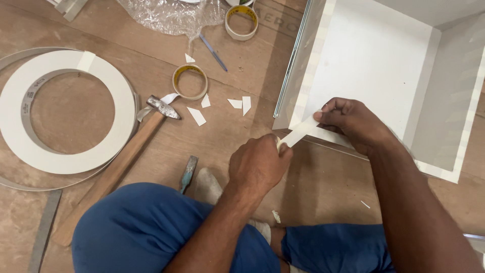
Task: The person applies glue to the edge of a white drawer and attaches a wooden trim piece. They then use masking tape to secure the trim and a hammer with a chisel to tap the piece into place.
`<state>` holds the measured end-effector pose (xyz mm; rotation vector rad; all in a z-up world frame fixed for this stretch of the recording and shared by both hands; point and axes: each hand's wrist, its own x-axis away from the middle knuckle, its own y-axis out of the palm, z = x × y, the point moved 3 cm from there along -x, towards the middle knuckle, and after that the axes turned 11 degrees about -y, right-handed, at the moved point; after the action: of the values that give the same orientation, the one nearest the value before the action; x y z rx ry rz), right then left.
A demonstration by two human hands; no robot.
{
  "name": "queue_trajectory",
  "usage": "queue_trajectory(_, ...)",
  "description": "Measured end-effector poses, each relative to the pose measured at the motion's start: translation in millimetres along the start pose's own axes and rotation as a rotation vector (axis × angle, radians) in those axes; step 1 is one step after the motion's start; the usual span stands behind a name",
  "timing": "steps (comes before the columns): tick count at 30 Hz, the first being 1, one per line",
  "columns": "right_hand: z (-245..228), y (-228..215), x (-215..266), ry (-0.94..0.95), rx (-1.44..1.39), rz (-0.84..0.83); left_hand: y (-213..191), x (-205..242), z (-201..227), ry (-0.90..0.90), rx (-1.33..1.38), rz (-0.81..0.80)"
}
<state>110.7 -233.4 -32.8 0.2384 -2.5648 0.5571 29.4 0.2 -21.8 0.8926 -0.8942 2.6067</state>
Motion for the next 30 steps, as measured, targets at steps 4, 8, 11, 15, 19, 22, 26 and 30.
queue_trajectory(4,0,0,1,-0.038,-0.008,0.014,2,-1,-2,-0.026,-0.024,-0.007)
queue_trajectory(8,0,1,3,-0.049,-0.003,0.037,3,-1,-3,-0.038,-0.035,-0.034)
queue_trajectory(11,1,1,3,-0.058,0.033,0.031,4,-1,-4,-0.042,-0.036,-0.033)
queue_trajectory(15,3,1,2,-0.071,0.009,0.029,6,0,-6,-0.033,-0.028,-0.013)
queue_trajectory(19,3,1,0,-0.054,-0.031,0.057,4,-2,-4,-0.016,-0.022,0.022)
queue_trajectory(22,5,-1,2,-0.047,-0.054,0.076,8,-4,-4,-0.037,0.014,-0.038)
queue_trajectory(26,6,-3,2,-0.078,-0.096,0.078,11,-5,-3,0.01,0.017,0.009)
queue_trajectory(30,3,-2,4,-0.076,-0.051,0.101,13,-10,-3,-0.008,0.01,-0.001)
